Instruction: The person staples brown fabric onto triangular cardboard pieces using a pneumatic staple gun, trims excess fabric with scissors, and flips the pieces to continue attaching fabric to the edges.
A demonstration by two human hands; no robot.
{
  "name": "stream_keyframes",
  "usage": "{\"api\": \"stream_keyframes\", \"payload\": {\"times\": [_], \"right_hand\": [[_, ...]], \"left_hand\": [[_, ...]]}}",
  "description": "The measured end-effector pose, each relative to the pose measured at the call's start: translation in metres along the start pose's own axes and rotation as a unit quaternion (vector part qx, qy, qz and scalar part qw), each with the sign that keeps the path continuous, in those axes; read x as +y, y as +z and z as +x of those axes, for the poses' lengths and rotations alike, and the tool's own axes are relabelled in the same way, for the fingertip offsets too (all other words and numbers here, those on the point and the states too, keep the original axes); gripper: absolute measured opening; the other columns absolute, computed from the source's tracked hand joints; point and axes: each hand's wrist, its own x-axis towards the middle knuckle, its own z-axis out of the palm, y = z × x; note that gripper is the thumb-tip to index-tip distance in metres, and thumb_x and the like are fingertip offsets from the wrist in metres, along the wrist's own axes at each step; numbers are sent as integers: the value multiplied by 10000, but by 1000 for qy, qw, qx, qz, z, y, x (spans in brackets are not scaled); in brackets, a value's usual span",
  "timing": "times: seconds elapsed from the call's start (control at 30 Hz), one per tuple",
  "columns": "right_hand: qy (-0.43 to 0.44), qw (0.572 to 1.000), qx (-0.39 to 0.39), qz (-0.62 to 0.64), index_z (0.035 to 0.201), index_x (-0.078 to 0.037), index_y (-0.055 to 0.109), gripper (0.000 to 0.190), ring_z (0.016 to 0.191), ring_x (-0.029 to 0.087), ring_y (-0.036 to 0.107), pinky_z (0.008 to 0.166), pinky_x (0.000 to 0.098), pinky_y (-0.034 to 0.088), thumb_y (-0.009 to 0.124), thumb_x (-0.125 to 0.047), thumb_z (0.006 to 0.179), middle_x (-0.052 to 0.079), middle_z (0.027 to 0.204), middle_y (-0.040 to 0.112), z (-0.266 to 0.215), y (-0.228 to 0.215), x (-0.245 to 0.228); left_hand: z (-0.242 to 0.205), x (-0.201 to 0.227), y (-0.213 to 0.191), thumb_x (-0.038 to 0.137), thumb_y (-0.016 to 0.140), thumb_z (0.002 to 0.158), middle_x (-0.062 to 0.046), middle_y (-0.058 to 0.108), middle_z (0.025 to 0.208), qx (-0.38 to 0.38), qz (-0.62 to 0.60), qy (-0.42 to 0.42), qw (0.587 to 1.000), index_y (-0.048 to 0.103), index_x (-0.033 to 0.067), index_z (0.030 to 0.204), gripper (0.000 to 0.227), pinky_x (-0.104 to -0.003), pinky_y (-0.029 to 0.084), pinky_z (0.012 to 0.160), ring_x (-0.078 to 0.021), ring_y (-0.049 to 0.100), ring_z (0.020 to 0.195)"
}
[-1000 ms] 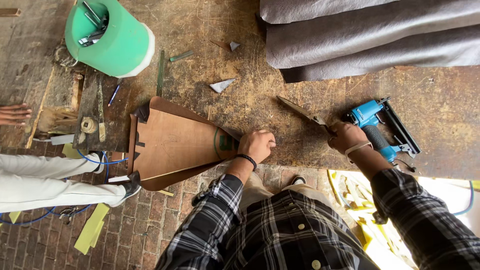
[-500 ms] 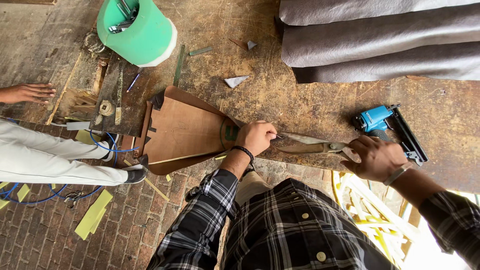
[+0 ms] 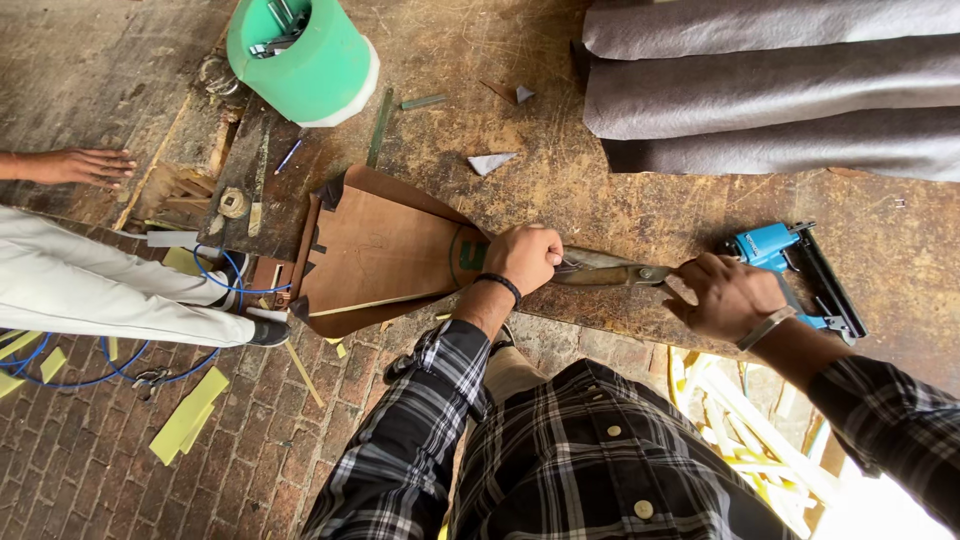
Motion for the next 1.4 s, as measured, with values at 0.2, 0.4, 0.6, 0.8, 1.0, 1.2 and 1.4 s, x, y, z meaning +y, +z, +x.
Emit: {"api": "stream_keyframes", "payload": {"times": [0.2, 0.4, 0.6, 0.8, 1.0, 1.2, 1.4], "right_hand": [[2, 999, -32, 2, 1451, -346, 521, 565, 1231, 169, 536, 918, 218, 580, 349, -649, 1006, -26, 1345, 584, 7, 0, -3], [-29, 999, 34, -4, 1464, -305, 500, 581, 1060, 145, 620, 788, 219, 579, 360, -635, 1007, 24, 1257, 590, 30, 14, -13], [-82, 992, 49, -85, 1471, -395, 460, 582, 1233, 280, 552, 522, 225, 617, 374, -637, 949, 89, 1402, 471, 54, 48, -1], [-82, 988, 125, -33, 1368, -328, 590, 471, 847, 114, 628, 577, 212, 515, 384, -621, 1062, -31, 1098, 642, 49, 59, -16], [-60, 986, 145, 59, 1149, -243, 674, 542, 768, 130, 571, 474, 204, 523, 521, -684, 874, -26, 999, 635, 49, 36, -53], [-51, 990, 93, 94, 1211, -269, 676, 473, 687, 112, 630, 517, 218, 499, 458, -631, 998, -49, 942, 680, 39, 37, -59], [6, 986, 93, 136, 1178, -276, 697, 485, 706, 80, 637, 505, 211, 495, 509, -648, 931, -74, 1001, 707, 32, 35, -83]], "left_hand": [[5, 2, -2, 166, 693, 858, -58, 745, 918, -3, -9, 25, 1000, 753, 158, 844, 62, -434, 569, 798, -270, 709, 883], [4, -7, 2, 158, 706, 843, -57, 762, 910, -13, -8, 34, 999, 766, 158, 851, 61, -433, 574, 807, -269, 717, 867], [9, -10, 2, 173, 728, 832, -44, 767, 902, -29, -32, 13, 999, 785, 178, 856, 61, -418, 584, 804, -251, 727, 866], [12, -12, -1, 177, 762, 826, 5, 777, 898, -99, -30, -3, 995, 788, 201, 840, 38, -374, 594, 810, -188, 743, 855], [17, -16, 2, 174, 773, 851, -5, 774, 907, -125, -16, 11, 992, 797, 180, 868, 30, -371, 590, 827, -174, 730, 860], [29, -35, 3, 194, 785, 850, 0, 788, 865, -75, -140, -11, 987, 796, 153, 894, 61, -335, 606, 758, -134, 748, 810], [37, -47, 0, 190, 794, 873, -13, 798, 866, -83, -151, -5, 985, 799, 150, 914, 58, -324, 604, 749, -137, 753, 808]]}}
